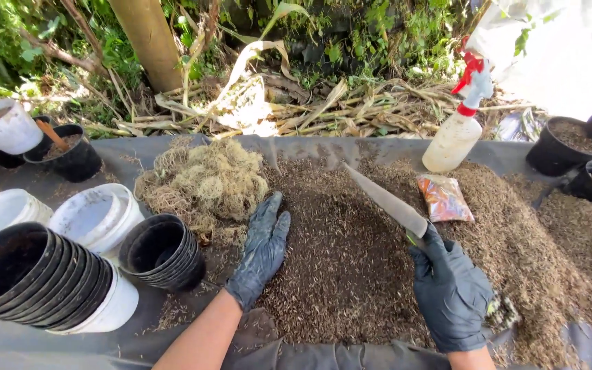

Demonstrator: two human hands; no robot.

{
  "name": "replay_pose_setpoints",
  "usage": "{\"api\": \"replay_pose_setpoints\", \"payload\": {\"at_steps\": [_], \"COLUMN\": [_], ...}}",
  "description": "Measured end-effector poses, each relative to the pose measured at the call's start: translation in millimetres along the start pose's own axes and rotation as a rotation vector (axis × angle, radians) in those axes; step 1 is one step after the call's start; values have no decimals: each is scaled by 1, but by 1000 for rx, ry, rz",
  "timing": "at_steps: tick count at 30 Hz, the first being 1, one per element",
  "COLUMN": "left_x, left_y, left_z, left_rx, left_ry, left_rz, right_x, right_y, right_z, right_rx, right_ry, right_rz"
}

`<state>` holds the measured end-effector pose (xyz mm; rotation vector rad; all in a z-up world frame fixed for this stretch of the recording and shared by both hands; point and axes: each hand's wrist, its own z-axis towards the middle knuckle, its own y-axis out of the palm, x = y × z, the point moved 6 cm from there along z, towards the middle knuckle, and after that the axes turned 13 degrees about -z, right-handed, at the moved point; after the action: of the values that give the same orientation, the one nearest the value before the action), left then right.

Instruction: Mixing soil with a hand trowel and filling a small plastic nursery pot.

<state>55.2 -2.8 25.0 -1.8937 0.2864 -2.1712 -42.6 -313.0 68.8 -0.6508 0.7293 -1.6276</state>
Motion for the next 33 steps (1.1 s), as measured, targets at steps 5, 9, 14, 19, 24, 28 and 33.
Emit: {"api": "replay_pose_setpoints", "payload": {"at_steps": [5,9,14,19,24,28,33], "left_x": [10,27,6,-4,13,15,8], "left_y": [1,-2,1,-2,-10,-18,-3], "left_z": [-2,-11,-1,2,1,2,0], "left_rx": [-15,-39,-20,20,53,84,-26], "left_ry": [-19,-134,-23,66,98,123,20], "left_rz": [-55,-54,-17,-40,-87,-76,55], "right_x": [4,-1,-5,-7,-13,-9,-12], "right_y": [7,-3,-14,-15,-23,-21,-15], "right_z": [-1,-5,-1,-1,0,-17,-35], "right_rx": [9,30,33,46,60,43,22], "right_ry": [12,5,-35,-65,-92,-109,-84], "right_rz": [-121,2,77,50,66,25,-449]}}
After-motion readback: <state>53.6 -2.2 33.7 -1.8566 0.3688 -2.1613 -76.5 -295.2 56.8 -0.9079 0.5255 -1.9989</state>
